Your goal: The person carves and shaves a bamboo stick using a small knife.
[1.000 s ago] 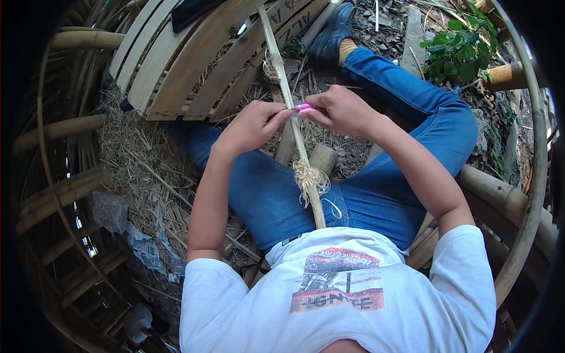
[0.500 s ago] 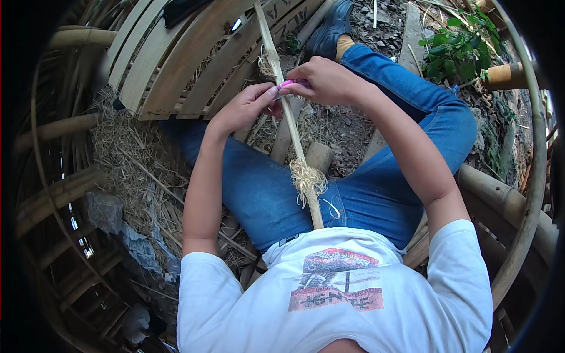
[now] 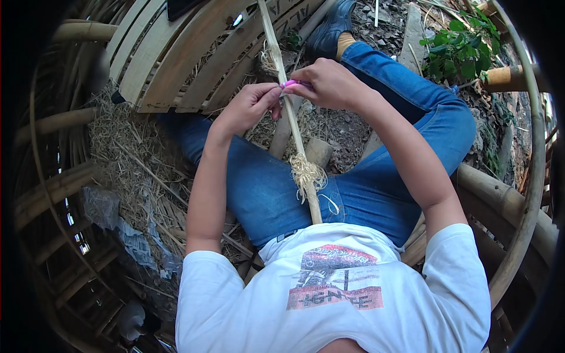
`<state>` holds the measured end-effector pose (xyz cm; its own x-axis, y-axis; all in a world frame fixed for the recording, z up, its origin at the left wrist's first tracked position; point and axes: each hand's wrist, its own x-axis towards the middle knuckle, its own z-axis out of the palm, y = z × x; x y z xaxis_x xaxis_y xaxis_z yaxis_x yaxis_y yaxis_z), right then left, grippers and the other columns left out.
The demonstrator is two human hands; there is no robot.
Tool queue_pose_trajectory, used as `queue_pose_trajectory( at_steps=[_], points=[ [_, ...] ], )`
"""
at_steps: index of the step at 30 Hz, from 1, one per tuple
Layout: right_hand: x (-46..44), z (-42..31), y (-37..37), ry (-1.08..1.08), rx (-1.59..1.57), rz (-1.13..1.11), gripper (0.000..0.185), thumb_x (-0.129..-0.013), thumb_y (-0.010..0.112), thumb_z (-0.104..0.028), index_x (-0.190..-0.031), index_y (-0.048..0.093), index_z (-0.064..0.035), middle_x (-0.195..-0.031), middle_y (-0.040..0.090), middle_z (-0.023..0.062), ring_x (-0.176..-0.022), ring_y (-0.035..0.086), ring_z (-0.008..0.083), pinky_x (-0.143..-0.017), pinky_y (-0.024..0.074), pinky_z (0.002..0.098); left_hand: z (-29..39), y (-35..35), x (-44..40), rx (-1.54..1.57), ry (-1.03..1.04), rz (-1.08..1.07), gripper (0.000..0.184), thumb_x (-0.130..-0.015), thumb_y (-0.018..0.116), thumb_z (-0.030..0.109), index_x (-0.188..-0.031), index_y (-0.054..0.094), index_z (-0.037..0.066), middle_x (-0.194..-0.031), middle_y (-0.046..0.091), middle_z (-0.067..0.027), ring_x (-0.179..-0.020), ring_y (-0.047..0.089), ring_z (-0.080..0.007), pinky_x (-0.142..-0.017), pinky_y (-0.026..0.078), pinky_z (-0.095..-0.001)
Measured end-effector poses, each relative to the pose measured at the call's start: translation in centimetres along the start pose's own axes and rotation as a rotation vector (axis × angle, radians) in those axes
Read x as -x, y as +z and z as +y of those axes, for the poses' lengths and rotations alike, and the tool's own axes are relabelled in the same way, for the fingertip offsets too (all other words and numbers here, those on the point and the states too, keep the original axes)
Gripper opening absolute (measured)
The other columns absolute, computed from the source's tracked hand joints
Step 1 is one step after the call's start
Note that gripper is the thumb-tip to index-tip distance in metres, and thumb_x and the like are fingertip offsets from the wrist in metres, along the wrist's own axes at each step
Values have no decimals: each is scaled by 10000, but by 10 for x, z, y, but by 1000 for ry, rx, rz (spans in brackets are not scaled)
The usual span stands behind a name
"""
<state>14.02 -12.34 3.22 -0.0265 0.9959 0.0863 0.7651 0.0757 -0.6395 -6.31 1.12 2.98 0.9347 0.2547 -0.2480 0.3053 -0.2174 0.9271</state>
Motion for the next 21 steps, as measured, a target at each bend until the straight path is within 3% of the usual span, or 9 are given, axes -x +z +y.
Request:
queue_pose_trajectory(
  at_steps=[6,14,21],
  points=[
    [9,-2,5,-127,-53,50,244,-955,671,-301,-973,753,-72,-669,639,184,-651,644,379,-619,504,469,-2,9,10,86,-17,-61,324,-1113,461,230,-1181,659,-18,-733,629,-22,-682,609,-103,-680,517,-283],
    [33,-25,6,-3,-10,-50,249,-938,677,-346,-968,768,-116,-710,689,151,-691,676,377,-670,544,480,-3,26,33,39,-24,-59,316,-1101,489,223,-1163,674,-26,-771,640,-26,-677,608,-103,-658,515,-279],
    [38,-26,11,-11,-1,-24,251,-942,666,-356,-957,765,-126,-712,690,146,-698,679,375,-669,544,485,0,29,35,-2,7,-25,300,-1086,506,220,-1056,702,-4,-742,680,-36,-699,628,-112,-680,505,-302]
  ],
)
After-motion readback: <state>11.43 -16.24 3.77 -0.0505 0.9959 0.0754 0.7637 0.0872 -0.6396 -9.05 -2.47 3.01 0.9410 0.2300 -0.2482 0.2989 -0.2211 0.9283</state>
